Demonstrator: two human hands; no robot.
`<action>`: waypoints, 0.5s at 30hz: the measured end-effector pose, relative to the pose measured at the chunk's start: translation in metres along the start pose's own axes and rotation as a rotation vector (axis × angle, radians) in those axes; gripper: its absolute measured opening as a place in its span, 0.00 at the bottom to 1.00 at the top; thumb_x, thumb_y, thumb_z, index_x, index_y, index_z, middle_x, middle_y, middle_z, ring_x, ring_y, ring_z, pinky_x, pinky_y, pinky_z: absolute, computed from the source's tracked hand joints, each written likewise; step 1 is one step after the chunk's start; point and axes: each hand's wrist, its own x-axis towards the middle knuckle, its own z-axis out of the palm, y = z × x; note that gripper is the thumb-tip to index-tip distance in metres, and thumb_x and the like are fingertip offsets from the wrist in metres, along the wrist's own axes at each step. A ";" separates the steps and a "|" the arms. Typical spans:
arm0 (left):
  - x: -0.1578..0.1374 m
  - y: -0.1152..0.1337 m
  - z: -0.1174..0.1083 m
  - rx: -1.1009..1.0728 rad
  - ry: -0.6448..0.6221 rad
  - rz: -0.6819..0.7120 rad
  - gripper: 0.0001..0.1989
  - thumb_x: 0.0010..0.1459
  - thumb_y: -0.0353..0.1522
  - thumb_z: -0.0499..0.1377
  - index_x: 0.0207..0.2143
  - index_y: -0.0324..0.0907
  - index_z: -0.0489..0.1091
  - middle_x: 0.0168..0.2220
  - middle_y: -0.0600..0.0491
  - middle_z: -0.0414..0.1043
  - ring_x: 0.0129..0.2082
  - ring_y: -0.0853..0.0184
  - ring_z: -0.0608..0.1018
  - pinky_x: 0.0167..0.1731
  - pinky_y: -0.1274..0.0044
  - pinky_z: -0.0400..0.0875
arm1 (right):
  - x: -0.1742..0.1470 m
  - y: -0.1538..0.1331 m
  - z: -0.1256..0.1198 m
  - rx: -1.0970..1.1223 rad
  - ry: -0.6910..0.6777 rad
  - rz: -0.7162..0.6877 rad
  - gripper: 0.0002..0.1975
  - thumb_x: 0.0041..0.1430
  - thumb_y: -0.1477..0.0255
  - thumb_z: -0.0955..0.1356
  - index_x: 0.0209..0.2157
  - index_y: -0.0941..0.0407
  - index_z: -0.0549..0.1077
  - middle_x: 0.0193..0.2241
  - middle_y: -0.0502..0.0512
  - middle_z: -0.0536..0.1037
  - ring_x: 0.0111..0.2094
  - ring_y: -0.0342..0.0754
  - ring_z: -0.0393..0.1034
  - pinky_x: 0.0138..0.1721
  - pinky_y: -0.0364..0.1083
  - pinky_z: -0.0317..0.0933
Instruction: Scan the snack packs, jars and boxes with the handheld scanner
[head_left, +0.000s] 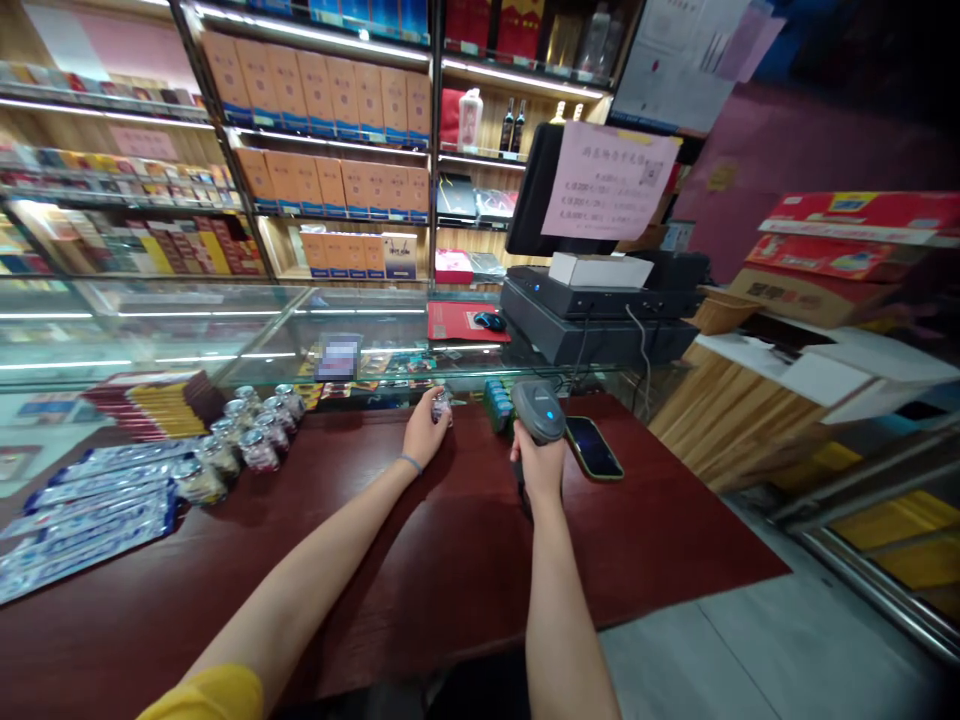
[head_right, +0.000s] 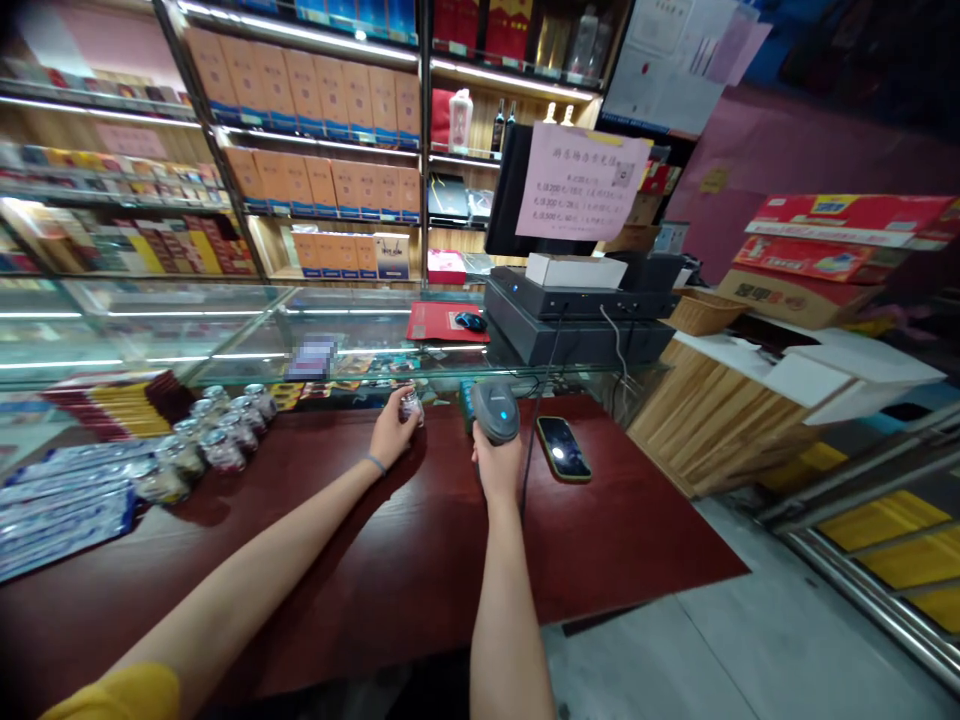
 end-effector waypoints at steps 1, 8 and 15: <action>-0.005 0.001 -0.012 0.002 0.006 -0.023 0.24 0.61 0.31 0.59 0.60 0.45 0.64 0.53 0.46 0.74 0.48 0.59 0.78 0.52 0.66 0.70 | -0.001 0.000 0.002 -0.004 -0.015 -0.008 0.15 0.51 0.63 0.72 0.20 0.53 0.65 0.11 0.45 0.66 0.13 0.41 0.61 0.17 0.41 0.57; -0.036 -0.003 -0.091 -0.313 0.010 -0.109 0.25 0.59 0.36 0.62 0.57 0.45 0.61 0.50 0.48 0.75 0.46 0.64 0.79 0.49 0.70 0.73 | -0.011 0.005 0.015 -0.144 -0.116 -0.042 0.16 0.53 0.60 0.71 0.20 0.53 0.67 0.12 0.47 0.69 0.15 0.44 0.65 0.21 0.43 0.60; -0.068 -0.003 -0.159 -0.560 0.002 -0.301 0.28 0.56 0.36 0.65 0.57 0.46 0.61 0.50 0.48 0.73 0.42 0.67 0.78 0.41 0.75 0.74 | -0.023 0.007 0.029 -0.183 -0.184 -0.061 0.16 0.53 0.59 0.72 0.22 0.54 0.69 0.14 0.48 0.71 0.15 0.44 0.65 0.22 0.44 0.61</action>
